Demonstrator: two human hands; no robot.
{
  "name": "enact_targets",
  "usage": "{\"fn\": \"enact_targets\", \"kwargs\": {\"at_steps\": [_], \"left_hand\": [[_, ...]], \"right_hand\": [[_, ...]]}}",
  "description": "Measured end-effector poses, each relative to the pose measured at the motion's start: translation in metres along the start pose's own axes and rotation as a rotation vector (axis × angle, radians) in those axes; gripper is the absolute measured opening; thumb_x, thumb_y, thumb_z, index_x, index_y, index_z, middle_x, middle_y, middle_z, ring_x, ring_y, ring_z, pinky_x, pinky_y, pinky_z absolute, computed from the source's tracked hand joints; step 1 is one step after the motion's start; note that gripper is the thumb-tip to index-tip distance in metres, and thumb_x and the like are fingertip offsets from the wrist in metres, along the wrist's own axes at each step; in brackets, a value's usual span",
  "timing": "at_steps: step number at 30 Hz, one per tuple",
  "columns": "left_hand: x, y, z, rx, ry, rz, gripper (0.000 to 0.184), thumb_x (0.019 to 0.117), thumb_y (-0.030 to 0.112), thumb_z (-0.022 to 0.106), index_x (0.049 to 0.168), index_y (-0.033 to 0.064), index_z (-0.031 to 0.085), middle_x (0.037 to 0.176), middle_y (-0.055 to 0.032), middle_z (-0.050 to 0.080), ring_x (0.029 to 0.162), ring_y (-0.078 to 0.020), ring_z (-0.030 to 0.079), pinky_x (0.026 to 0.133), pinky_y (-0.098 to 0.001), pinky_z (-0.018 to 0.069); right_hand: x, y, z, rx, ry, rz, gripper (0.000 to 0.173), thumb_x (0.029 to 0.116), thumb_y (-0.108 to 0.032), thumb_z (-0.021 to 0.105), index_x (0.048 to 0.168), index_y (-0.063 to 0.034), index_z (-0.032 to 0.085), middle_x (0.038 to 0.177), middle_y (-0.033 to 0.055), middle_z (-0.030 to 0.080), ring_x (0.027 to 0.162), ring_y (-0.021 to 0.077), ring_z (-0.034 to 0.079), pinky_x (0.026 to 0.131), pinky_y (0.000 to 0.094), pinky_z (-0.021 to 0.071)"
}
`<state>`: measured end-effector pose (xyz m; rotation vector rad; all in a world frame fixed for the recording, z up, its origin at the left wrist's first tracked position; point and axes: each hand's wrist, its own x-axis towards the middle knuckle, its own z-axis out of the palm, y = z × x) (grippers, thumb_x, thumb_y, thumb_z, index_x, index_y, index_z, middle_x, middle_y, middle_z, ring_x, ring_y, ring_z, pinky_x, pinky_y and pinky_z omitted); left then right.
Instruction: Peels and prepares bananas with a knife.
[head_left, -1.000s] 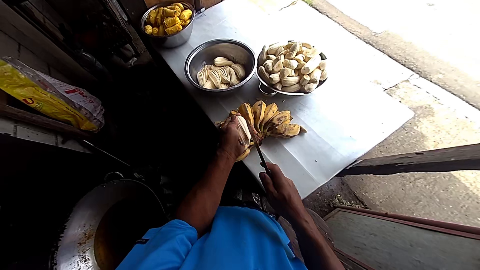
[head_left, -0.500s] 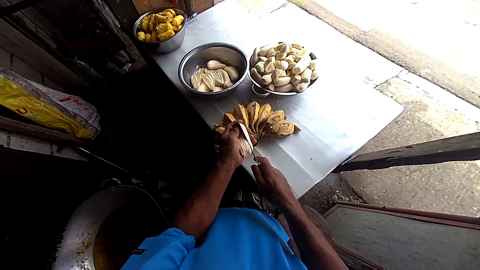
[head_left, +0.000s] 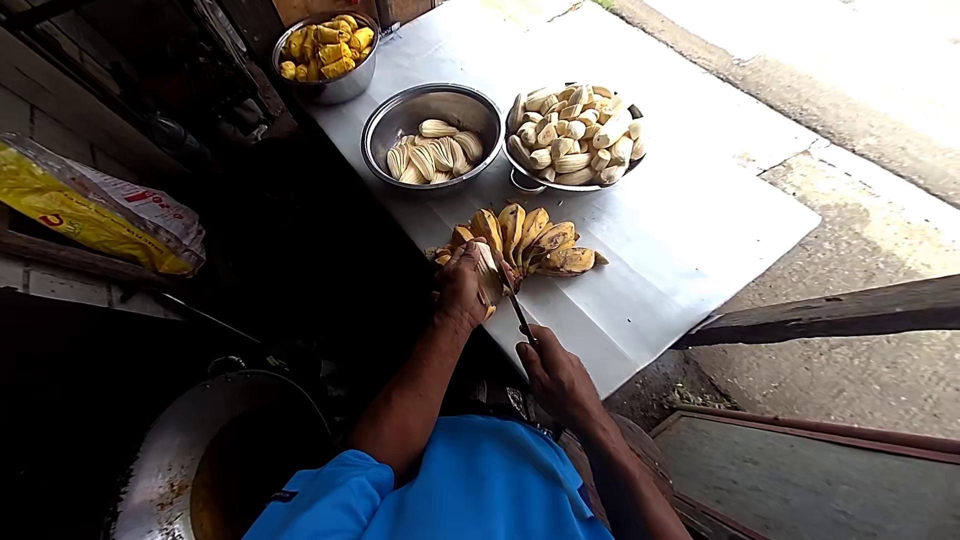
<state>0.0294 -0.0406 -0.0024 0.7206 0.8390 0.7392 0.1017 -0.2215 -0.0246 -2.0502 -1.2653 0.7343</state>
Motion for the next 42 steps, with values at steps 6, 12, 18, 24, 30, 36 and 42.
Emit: {"fn": "enact_targets", "kwargs": {"at_steps": [6, 12, 18, 24, 30, 36, 42], "left_hand": [[-0.006, -0.015, 0.005, -0.048, -0.055, 0.017, 0.033, 0.1120, 0.034, 0.036, 0.126, 0.0123, 0.057, 0.097, -0.0095, 0.067, 0.077, -0.0200, 0.068, 0.073, -0.0375, 0.0606], [-0.002, -0.006, 0.002, -0.071, -0.118, 0.056, 0.027, 0.1081, 0.028, 0.051, 0.133, 0.0172, 0.055, 0.103, -0.0066, 0.066, 0.086, -0.0178, 0.068, 0.078, -0.0366, 0.0600], [-0.012, -0.019, -0.007, 0.276, -0.235, 0.158, 0.027, 0.0964, 0.002, 0.066, 0.123, 0.0036, 0.064, 0.113, -0.0151, 0.070, 0.093, -0.0226, 0.068, 0.080, -0.0380, 0.0585], [-0.026, -0.033, -0.023, 0.340, -0.300, -0.462, 0.026, 0.0968, 0.001, 0.065, 0.121, -0.0054, 0.058, 0.099, -0.0186, 0.071, 0.076, -0.0259, 0.073, 0.068, -0.0387, 0.0641], [0.016, 0.028, -0.006, 0.149, -0.265, -0.308, 0.021, 0.1028, 0.004, 0.054, 0.123, -0.0013, 0.054, 0.100, -0.0169, 0.069, 0.078, -0.0236, 0.072, 0.071, -0.0366, 0.0632], [0.120, 0.108, 0.012, 0.593, 0.143, 0.481, 0.055, 0.1009, 0.016, 0.061, 0.150, -0.0009, 0.041, 0.144, -0.0216, 0.053, 0.125, -0.0266, 0.058, 0.103, -0.0411, 0.0500], [0.131, 0.027, 0.099, 1.070, -0.356, -0.085, 0.045, 0.1085, 0.021, 0.052, 0.150, 0.0047, 0.046, 0.130, -0.0233, 0.060, 0.077, -0.0256, 0.070, 0.067, -0.0397, 0.0618]], "right_hand": [[0.052, -0.004, 0.003, -0.076, -0.080, 0.064, 0.039, 0.1093, -0.035, 0.038, 0.133, -0.0092, 0.055, 0.088, 0.0122, 0.067, 0.083, 0.0304, 0.068, 0.077, 0.0531, 0.0542], [0.027, -0.010, 0.015, 0.896, 0.048, 0.083, 0.042, 0.1037, -0.027, 0.058, 0.135, 0.0004, 0.052, 0.085, 0.0061, 0.071, 0.049, 0.0082, 0.054, 0.044, 0.0229, 0.0475], [0.040, -0.002, 0.000, 1.279, 0.265, 0.207, 0.034, 0.0973, -0.014, 0.067, 0.127, 0.0011, 0.057, 0.071, 0.0133, 0.062, 0.047, 0.0154, 0.057, 0.044, 0.0288, 0.0529], [0.040, 0.030, -0.009, 1.115, 0.246, 0.192, 0.042, 0.0888, -0.005, 0.073, 0.127, 0.0002, 0.057, 0.075, 0.0112, 0.064, 0.046, 0.0125, 0.053, 0.042, 0.0254, 0.0488], [0.039, 0.041, -0.019, 0.973, 0.464, 0.252, 0.033, 0.1107, -0.031, 0.045, 0.128, -0.0036, 0.053, 0.076, 0.0083, 0.073, 0.039, 0.0093, 0.050, 0.037, 0.0221, 0.0432], [0.015, 0.069, -0.032, 1.030, 0.591, 0.313, 0.039, 0.1134, -0.030, 0.033, 0.143, -0.0061, 0.042, 0.075, 0.0062, 0.067, 0.042, 0.0096, 0.052, 0.040, 0.0223, 0.0470], [0.015, 0.066, -0.019, 1.007, 0.498, 0.302, 0.045, 0.1094, -0.016, 0.037, 0.153, -0.0068, 0.033, 0.084, 0.0064, 0.066, 0.048, 0.0105, 0.054, 0.044, 0.0232, 0.0473]]}}
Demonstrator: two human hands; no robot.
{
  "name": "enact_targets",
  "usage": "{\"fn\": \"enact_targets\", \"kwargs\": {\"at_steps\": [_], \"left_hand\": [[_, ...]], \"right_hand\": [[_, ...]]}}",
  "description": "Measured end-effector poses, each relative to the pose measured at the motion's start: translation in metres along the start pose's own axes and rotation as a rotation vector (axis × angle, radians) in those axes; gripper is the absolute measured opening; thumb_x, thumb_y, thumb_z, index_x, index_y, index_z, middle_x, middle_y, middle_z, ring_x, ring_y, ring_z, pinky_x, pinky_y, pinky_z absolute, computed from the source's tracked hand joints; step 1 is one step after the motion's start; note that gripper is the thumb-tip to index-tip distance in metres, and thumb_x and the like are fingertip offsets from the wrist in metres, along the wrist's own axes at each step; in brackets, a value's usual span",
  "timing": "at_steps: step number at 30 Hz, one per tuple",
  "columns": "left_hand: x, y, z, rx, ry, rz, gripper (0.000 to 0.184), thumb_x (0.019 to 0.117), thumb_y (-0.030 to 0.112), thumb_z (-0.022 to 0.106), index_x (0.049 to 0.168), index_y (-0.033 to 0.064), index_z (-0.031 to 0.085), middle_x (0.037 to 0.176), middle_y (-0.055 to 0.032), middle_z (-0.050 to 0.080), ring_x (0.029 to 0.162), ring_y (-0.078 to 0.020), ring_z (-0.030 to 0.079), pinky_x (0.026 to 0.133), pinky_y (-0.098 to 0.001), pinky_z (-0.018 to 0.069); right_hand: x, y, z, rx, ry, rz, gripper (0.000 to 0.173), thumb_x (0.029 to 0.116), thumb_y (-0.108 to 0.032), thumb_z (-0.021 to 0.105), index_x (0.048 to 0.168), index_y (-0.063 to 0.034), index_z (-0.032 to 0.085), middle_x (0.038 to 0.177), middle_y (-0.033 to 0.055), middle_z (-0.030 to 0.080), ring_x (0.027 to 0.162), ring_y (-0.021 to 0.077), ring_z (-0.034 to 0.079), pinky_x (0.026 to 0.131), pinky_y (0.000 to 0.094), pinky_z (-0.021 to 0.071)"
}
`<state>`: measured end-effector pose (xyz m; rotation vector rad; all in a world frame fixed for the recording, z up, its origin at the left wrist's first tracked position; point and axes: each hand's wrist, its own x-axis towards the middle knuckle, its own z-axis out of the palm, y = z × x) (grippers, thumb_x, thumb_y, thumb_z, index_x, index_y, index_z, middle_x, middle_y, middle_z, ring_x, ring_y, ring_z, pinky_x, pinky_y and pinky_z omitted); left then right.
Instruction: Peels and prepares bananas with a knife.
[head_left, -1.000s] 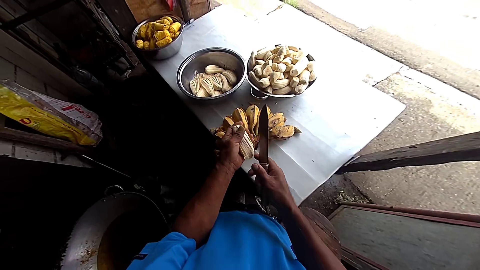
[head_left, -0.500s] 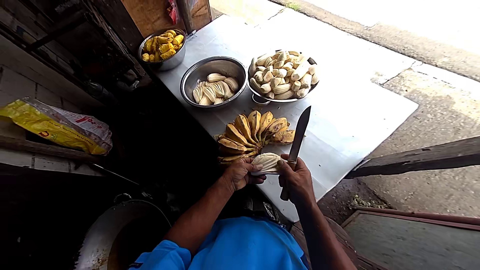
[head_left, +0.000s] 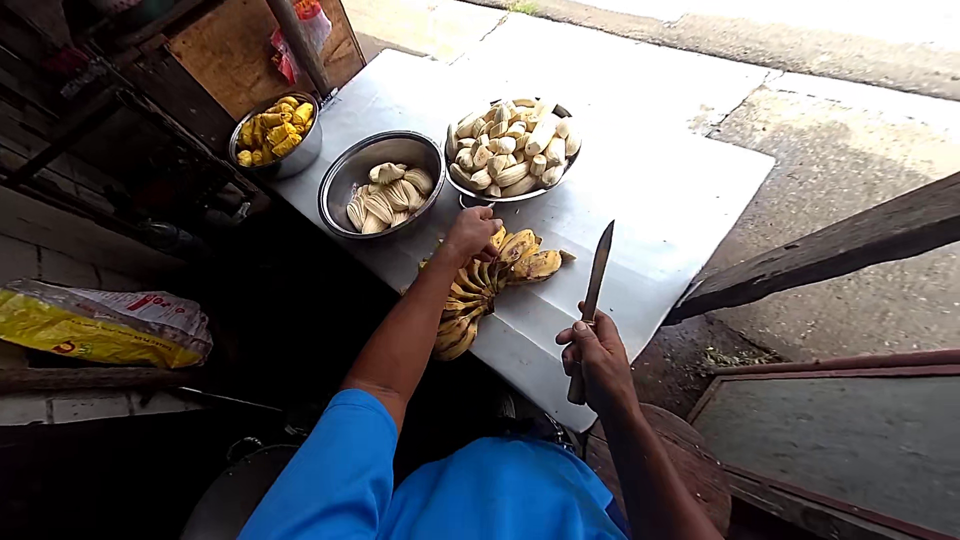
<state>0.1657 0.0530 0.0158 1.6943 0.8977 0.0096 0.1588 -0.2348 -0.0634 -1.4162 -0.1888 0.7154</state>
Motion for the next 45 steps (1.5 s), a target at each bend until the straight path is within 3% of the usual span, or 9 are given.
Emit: {"fn": "enact_targets", "kwargs": {"at_steps": [6, 12, 17, 23, 27, 34, 39, 42, 45], "left_hand": [[0.049, 0.012, 0.024, 0.734, -0.042, -0.189, 0.036, 0.0990, 0.034, 0.060, 0.108, -0.0008, 0.061, 0.087, -0.0165, 0.060, 0.065, -0.0244, 0.059, 0.059, -0.0420, 0.0520], [0.061, 0.005, 0.016, 0.659, -0.132, -0.210, 0.059, 0.0928, 0.044, 0.071, 0.127, -0.0021, 0.060, 0.114, -0.0256, 0.063, 0.097, -0.0359, 0.063, 0.081, -0.0564, 0.0522], [0.057, -0.005, 0.021, 0.680, -0.225, -0.195, 0.046, 0.0922, 0.041, 0.071, 0.119, 0.0033, 0.066, 0.098, -0.0169, 0.063, 0.076, -0.0245, 0.057, 0.067, -0.0448, 0.0493], [0.044, -0.006, 0.024, 0.708, -0.343, -0.143, 0.055, 0.0922, 0.041, 0.075, 0.130, 0.0045, 0.060, 0.109, -0.0201, 0.066, 0.087, -0.0279, 0.063, 0.073, -0.0469, 0.0531], [0.034, -0.008, 0.023, 0.551, -0.300, -0.121, 0.035, 0.0886, 0.027, 0.079, 0.112, 0.0039, 0.067, 0.090, -0.0141, 0.066, 0.069, -0.0188, 0.058, 0.060, -0.0362, 0.0482], [0.003, 0.021, 0.019, 0.263, -0.183, 0.271, 0.043, 0.0803, 0.004, 0.084, 0.119, 0.0003, 0.067, 0.107, -0.0150, 0.071, 0.093, -0.0213, 0.070, 0.087, -0.0413, 0.0589], [0.004, 0.005, 0.028, 0.237, -0.103, 0.399, 0.033, 0.0772, 0.003, 0.085, 0.107, 0.0015, 0.071, 0.102, -0.0111, 0.073, 0.094, -0.0178, 0.069, 0.089, -0.0401, 0.0569], [0.000, -0.003, 0.031, 0.187, -0.066, 0.433, 0.035, 0.0761, -0.002, 0.082, 0.109, 0.0013, 0.070, 0.102, -0.0111, 0.074, 0.092, -0.0175, 0.071, 0.086, -0.0402, 0.0590], [-0.009, -0.007, 0.032, 0.116, -0.072, 0.430, 0.049, 0.0787, 0.003, 0.084, 0.125, 0.0014, 0.067, 0.112, -0.0126, 0.072, 0.097, -0.0186, 0.071, 0.090, -0.0395, 0.0600]], "right_hand": [[0.006, 0.004, -0.001, -0.022, -0.159, 0.014, 0.054, 0.1092, -0.019, 0.043, 0.161, -0.0149, 0.027, 0.085, 0.0077, 0.065, 0.063, 0.0166, 0.065, 0.055, 0.0295, 0.0575], [0.015, 0.017, -0.005, -0.059, -0.194, 0.071, 0.051, 0.1095, -0.023, 0.043, 0.158, -0.0141, 0.033, 0.075, 0.0025, 0.055, 0.052, 0.0113, 0.053, 0.047, 0.0258, 0.0495], [0.026, 0.028, -0.001, -0.059, -0.196, 0.094, 0.048, 0.1101, -0.023, 0.041, 0.157, -0.0129, 0.035, 0.073, 0.0021, 0.053, 0.049, 0.0114, 0.051, 0.045, 0.0267, 0.0476], [0.034, 0.040, -0.001, -0.050, -0.156, 0.136, 0.044, 0.1115, -0.026, 0.040, 0.154, -0.0142, 0.039, 0.070, 0.0027, 0.052, 0.049, 0.0119, 0.050, 0.045, 0.0272, 0.0472], [0.033, 0.042, -0.007, -0.155, -0.140, 0.097, 0.044, 0.1109, -0.029, 0.040, 0.152, -0.0141, 0.043, 0.070, 0.0017, 0.052, 0.049, 0.0113, 0.050, 0.045, 0.0281, 0.0460], [0.036, 0.007, -0.008, -0.639, -0.078, -0.199, 0.048, 0.1100, -0.043, 0.036, 0.153, -0.0244, 0.047, 0.077, 0.0075, 0.062, 0.066, 0.0226, 0.060, 0.068, 0.0493, 0.0517], [0.044, -0.020, 0.000, -0.879, -0.068, -0.335, 0.047, 0.1107, -0.041, 0.037, 0.152, -0.0223, 0.048, 0.096, 0.0171, 0.071, 0.086, 0.0387, 0.070, 0.075, 0.0636, 0.0536], [0.067, -0.028, 0.013, -0.797, -0.120, -0.284, 0.044, 0.1110, -0.037, 0.040, 0.151, -0.0215, 0.050, 0.098, 0.0181, 0.072, 0.086, 0.0386, 0.071, 0.075, 0.0631, 0.0542], [0.094, -0.022, 0.038, -0.299, -0.211, -0.110, 0.039, 0.1116, -0.041, 0.037, 0.141, -0.0230, 0.055, 0.073, 0.0114, 0.058, 0.050, 0.0219, 0.052, 0.047, 0.0390, 0.0476]]}}
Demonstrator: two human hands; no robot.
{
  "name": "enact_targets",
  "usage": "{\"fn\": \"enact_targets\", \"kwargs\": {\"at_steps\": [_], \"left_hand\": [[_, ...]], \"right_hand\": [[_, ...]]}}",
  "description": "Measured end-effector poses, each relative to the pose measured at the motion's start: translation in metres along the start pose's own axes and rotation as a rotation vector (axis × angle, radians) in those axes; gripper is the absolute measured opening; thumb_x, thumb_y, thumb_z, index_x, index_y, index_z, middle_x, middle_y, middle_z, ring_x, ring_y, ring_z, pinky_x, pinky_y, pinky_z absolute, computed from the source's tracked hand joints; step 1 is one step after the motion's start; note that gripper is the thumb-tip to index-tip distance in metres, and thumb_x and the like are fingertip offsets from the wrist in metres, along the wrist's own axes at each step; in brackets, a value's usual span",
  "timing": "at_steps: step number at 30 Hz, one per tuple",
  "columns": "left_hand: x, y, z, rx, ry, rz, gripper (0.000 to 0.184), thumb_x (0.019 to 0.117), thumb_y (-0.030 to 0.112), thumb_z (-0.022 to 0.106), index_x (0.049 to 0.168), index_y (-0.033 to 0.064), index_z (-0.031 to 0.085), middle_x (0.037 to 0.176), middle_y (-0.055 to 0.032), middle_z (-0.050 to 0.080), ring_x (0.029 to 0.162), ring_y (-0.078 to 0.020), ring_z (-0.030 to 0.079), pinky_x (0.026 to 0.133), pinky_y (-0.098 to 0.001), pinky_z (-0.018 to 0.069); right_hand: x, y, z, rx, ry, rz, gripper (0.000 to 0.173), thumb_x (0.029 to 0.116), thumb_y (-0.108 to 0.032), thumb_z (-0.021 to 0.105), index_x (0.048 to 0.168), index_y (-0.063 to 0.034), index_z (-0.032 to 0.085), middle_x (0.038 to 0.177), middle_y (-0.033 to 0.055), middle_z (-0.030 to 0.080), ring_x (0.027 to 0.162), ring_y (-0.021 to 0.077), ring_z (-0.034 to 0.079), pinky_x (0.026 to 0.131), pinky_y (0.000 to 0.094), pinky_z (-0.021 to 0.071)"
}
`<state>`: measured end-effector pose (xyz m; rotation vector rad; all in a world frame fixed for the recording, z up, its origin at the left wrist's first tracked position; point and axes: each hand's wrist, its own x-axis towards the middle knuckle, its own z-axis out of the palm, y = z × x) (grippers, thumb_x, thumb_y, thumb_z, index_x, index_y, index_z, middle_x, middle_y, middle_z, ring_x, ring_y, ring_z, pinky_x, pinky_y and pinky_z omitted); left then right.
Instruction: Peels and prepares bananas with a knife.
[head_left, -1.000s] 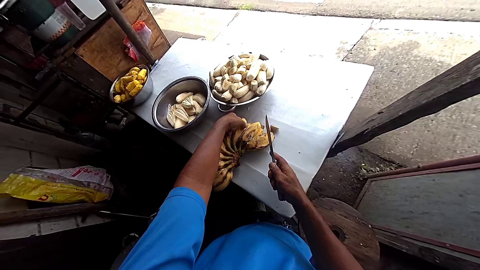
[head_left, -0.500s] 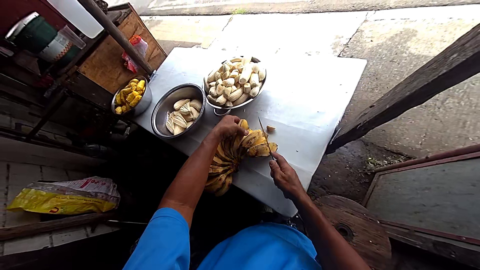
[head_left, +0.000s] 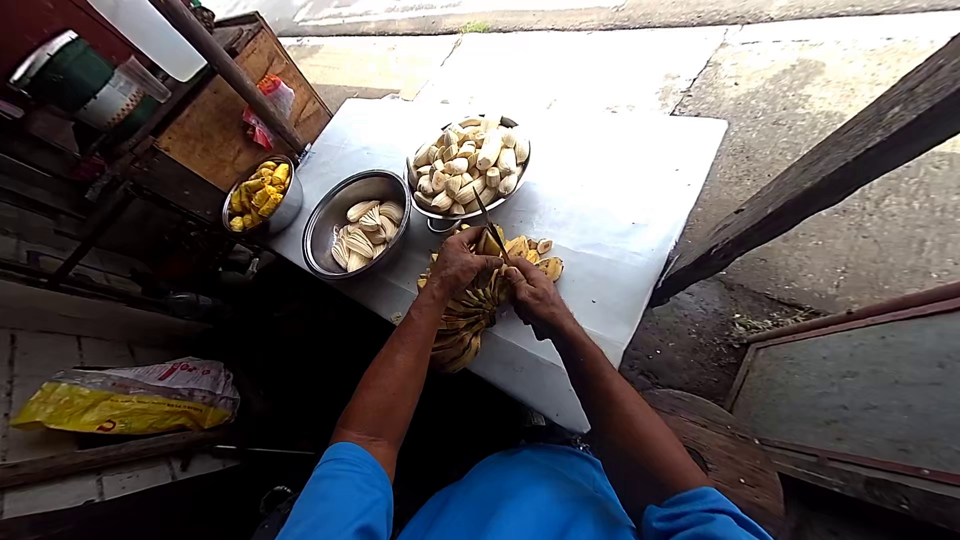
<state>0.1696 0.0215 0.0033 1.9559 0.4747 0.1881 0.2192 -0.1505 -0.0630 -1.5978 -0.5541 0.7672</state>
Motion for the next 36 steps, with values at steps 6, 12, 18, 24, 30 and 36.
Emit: {"fn": "enact_targets", "kwargs": {"at_steps": [6, 12, 18, 24, 30, 36], "left_hand": [[-0.005, -0.019, -0.005, -0.180, 0.262, -0.063, 0.039, 0.0840, 0.009, 0.083, 0.118, 0.0002, 0.068, 0.104, -0.0130, 0.072, 0.091, -0.0187, 0.070, 0.084, -0.0372, 0.0602], [-0.011, -0.028, -0.011, -0.257, 0.176, -0.002, 0.044, 0.0848, 0.002, 0.078, 0.125, -0.0017, 0.062, 0.111, -0.0152, 0.068, 0.097, -0.0196, 0.068, 0.087, -0.0364, 0.0585], [-0.001, -0.009, -0.007, 0.274, 0.110, -0.114, 0.055, 0.0843, 0.027, 0.083, 0.127, 0.0032, 0.058, 0.108, -0.0173, 0.067, 0.097, -0.0290, 0.066, 0.088, -0.0530, 0.0553], [-0.042, 0.004, -0.013, 0.591, 0.006, 0.079, 0.063, 0.0816, 0.010, 0.077, 0.142, 0.0148, 0.060, 0.136, -0.0147, 0.060, 0.116, -0.0321, 0.064, 0.090, -0.0577, 0.0558], [-0.061, -0.008, -0.009, 0.260, 0.280, -0.149, 0.038, 0.0896, 0.004, 0.064, 0.127, 0.0073, 0.067, 0.112, -0.0190, 0.070, 0.095, -0.0343, 0.069, 0.080, -0.0568, 0.0568], [-0.037, -0.037, -0.026, -0.123, 0.132, -0.167, 0.026, 0.0865, -0.005, 0.057, 0.110, -0.0004, 0.068, 0.087, -0.0132, 0.067, 0.064, -0.0176, 0.060, 0.057, -0.0352, 0.0526]], "right_hand": [[-0.011, -0.001, 0.039, 0.561, -0.153, 0.086, 0.043, 0.1117, -0.043, 0.034, 0.152, -0.0294, 0.042, 0.063, 0.0029, 0.050, 0.045, 0.0124, 0.047, 0.042, 0.0260, 0.0454], [0.014, 0.018, 0.063, 0.767, -0.043, 0.003, 0.037, 0.1108, -0.047, 0.033, 0.121, -0.0185, 0.055, 0.064, 0.0028, 0.051, 0.044, 0.0121, 0.047, 0.042, 0.0263, 0.0458], [0.018, 0.014, 0.059, 0.833, 0.006, 0.077, 0.035, 0.1112, -0.047, 0.033, 0.115, -0.0180, 0.053, 0.063, 0.0019, 0.049, 0.044, 0.0117, 0.045, 0.041, 0.0259, 0.0448], [0.021, 0.006, 0.048, 0.808, 0.098, 0.111, 0.037, 0.1119, -0.046, 0.031, 0.111, -0.0152, 0.052, 0.064, 0.0036, 0.053, 0.043, 0.0119, 0.048, 0.040, 0.0256, 0.0463], [0.007, 0.010, 0.050, 0.608, 0.101, -0.065, 0.032, 0.1101, -0.027, 0.047, 0.140, -0.0148, 0.048, 0.109, 0.0126, 0.074, 0.051, 0.0146, 0.060, 0.043, 0.0249, 0.0485], [0.020, 0.015, 0.052, 0.282, 0.029, -0.134, 0.084, 0.0861, -0.014, 0.078, 0.157, -0.0110, 0.033, 0.114, 0.0153, 0.066, 0.078, 0.0187, 0.068, 0.065, 0.0357, 0.0601]]}}
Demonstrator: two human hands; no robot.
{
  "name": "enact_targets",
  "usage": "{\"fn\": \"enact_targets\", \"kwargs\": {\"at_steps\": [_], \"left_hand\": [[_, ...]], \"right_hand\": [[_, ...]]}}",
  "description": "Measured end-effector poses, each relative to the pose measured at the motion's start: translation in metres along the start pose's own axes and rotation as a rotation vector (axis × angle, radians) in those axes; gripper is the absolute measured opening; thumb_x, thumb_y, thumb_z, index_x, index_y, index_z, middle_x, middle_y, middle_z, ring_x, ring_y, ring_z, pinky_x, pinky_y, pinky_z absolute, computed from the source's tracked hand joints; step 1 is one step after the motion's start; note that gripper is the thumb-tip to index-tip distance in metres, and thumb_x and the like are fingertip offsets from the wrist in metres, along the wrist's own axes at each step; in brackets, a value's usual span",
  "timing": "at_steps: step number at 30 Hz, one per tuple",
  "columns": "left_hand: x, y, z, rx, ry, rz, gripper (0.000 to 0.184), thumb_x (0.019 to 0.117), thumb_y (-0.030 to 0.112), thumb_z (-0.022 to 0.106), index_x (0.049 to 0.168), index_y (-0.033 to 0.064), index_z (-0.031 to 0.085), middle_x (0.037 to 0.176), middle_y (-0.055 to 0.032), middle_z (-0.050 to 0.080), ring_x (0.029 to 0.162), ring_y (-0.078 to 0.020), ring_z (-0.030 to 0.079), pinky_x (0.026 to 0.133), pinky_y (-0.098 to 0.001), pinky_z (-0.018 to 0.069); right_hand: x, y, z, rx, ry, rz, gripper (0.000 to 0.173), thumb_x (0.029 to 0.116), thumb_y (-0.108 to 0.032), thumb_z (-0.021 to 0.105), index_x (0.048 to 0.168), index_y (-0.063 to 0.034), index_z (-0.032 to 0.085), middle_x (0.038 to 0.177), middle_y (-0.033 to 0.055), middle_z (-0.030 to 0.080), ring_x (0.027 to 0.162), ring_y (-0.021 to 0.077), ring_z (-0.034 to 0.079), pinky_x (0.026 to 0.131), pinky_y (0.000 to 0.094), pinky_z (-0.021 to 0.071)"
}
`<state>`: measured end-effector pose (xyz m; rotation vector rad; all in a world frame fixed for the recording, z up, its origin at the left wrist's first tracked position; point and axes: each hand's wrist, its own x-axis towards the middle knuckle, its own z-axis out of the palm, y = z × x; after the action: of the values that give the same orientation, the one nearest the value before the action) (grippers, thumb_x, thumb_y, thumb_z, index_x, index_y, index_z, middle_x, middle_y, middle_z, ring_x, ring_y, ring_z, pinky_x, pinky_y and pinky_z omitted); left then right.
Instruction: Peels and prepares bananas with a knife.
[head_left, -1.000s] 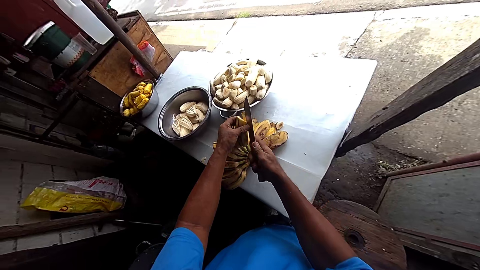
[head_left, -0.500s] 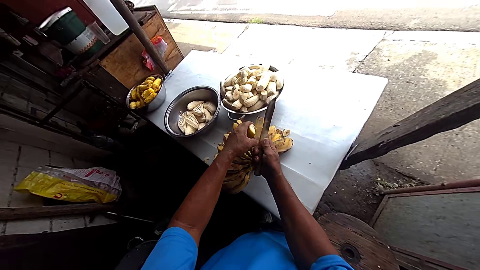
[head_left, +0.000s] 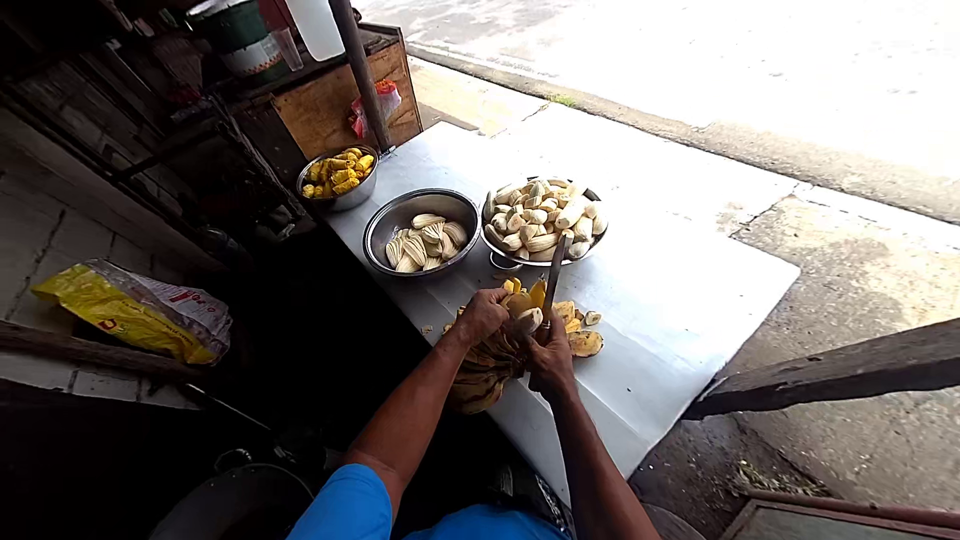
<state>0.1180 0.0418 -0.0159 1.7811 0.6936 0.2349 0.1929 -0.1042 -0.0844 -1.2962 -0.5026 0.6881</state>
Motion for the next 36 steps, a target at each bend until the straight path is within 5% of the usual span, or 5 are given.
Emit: {"fn": "enact_targets", "kwargs": {"at_steps": [8, 11, 16, 22, 36], "left_hand": [[-0.045, -0.003, 0.017, -0.093, -0.063, 0.158, 0.062, 0.0881, 0.000, 0.055, 0.150, 0.0013, 0.049, 0.150, -0.0184, 0.052, 0.133, -0.0219, 0.056, 0.110, -0.0387, 0.0473], [-0.074, -0.004, 0.031, -0.362, 0.081, -0.077, 0.044, 0.1061, 0.021, 0.047, 0.147, 0.0062, 0.052, 0.131, -0.0177, 0.062, 0.088, -0.0237, 0.068, 0.070, -0.0406, 0.0590], [-0.114, -0.017, 0.044, -1.003, -0.095, -0.508, 0.054, 0.1080, 0.056, 0.031, 0.110, 0.0093, 0.059, 0.084, -0.0094, 0.065, 0.065, -0.0183, 0.062, 0.053, -0.0329, 0.0510], [-0.148, -0.045, 0.036, -1.302, -0.028, -0.315, 0.031, 0.1076, 0.022, 0.037, 0.121, 0.0067, 0.060, 0.086, -0.0084, 0.065, 0.061, -0.0153, 0.059, 0.053, -0.0282, 0.0511], [-0.225, -0.087, 0.000, -1.663, 0.323, -0.319, 0.033, 0.1102, 0.028, 0.033, 0.110, 0.0055, 0.058, 0.079, -0.0085, 0.059, 0.062, -0.0181, 0.060, 0.058, -0.0322, 0.0555]], "right_hand": [[-0.019, -0.012, -0.003, 0.147, 0.002, -0.016, 0.075, 0.0817, -0.012, 0.081, 0.144, -0.0053, 0.040, 0.089, 0.0117, 0.065, 0.054, 0.0148, 0.058, 0.046, 0.0297, 0.0519], [-0.042, -0.020, -0.004, 0.147, 0.002, -0.033, 0.063, 0.0846, -0.005, 0.076, 0.138, -0.0056, 0.042, 0.078, 0.0088, 0.062, 0.048, 0.0130, 0.054, 0.042, 0.0278, 0.0493], [-0.089, -0.031, -0.004, -0.083, -0.228, -0.132, 0.057, 0.0912, -0.017, 0.071, 0.139, -0.0062, 0.043, 0.081, 0.0022, 0.066, 0.049, 0.0094, 0.056, 0.039, 0.0247, 0.0479], [-0.106, -0.031, -0.012, -0.350, -0.151, -0.133, 0.038, 0.1125, -0.028, 0.023, 0.141, -0.0048, 0.034, 0.102, 0.0003, 0.071, 0.047, 0.0047, 0.054, 0.042, 0.0219, 0.0489], [-0.092, 0.034, -0.054, -0.427, 0.079, 0.059, 0.035, 0.1141, -0.034, 0.024, 0.121, -0.0086, 0.046, 0.069, -0.0038, 0.056, 0.047, 0.0053, 0.049, 0.046, 0.0235, 0.0476]]}}
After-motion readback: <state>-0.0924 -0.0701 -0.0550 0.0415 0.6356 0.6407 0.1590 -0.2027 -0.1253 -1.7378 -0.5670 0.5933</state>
